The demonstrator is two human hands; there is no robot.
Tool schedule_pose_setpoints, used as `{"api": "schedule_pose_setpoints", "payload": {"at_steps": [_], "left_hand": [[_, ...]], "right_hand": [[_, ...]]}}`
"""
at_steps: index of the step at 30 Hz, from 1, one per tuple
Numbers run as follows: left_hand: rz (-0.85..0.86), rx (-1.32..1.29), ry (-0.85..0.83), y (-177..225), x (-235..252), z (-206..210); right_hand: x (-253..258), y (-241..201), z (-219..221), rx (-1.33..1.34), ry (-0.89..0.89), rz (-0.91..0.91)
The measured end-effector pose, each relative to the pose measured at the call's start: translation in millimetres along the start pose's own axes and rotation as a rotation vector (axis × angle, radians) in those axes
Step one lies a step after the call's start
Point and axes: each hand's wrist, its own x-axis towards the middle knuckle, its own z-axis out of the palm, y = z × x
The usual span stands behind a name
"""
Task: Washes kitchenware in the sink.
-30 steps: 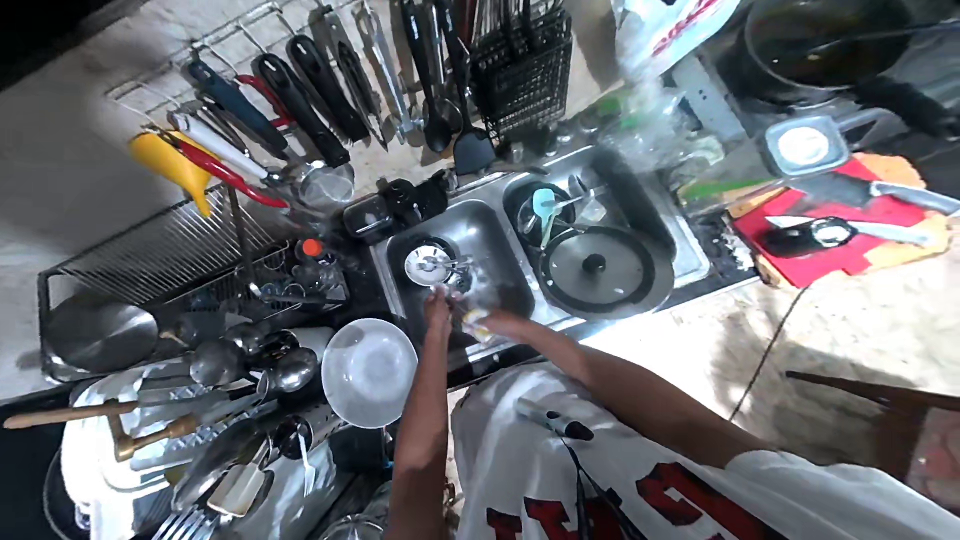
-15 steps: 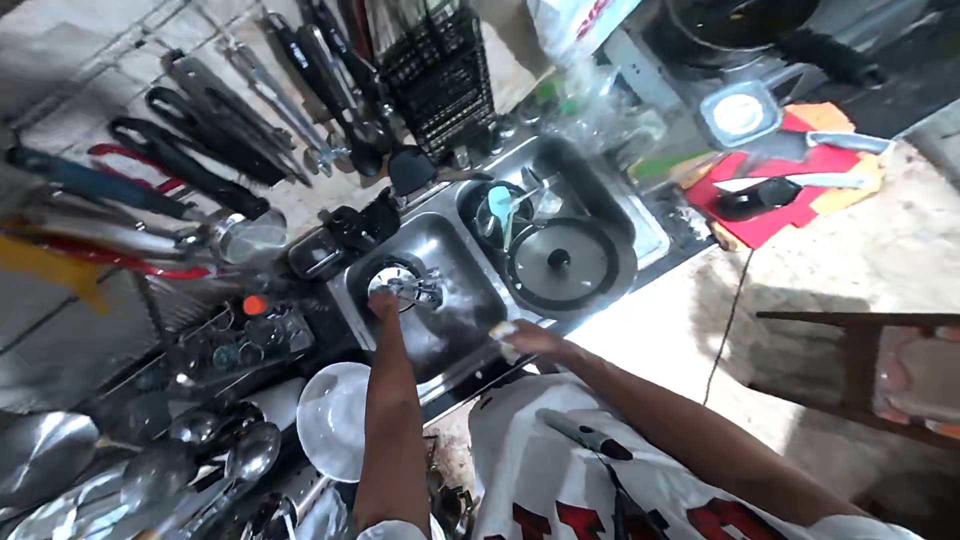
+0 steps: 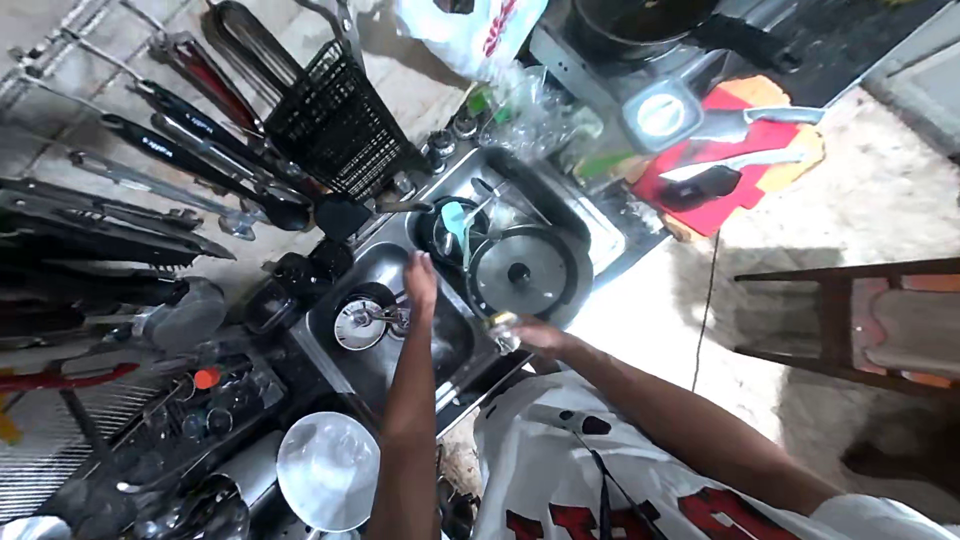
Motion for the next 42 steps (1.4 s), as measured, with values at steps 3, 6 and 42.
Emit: {"api": "schedule_pose_setpoints", "payload": {"at_steps": [3,6,42], "left_hand": [[-0.168,-0.06,-0.21,37.2,48.2,45.8],[-0.415,-0.095,-0.301,55.5,70.8,79.7],[-0.284,0.388,0.104,-43.9,96.1,-84.6]], "right_hand": [[-3.0,-4.8,-13.6,0.12,0.002,-0.001],[-10.2,-10.0,-28.9,0.225,-0.034,-0.024],[109.4,-93.9,3.4,-0.221,0.23,-0.081]]}}
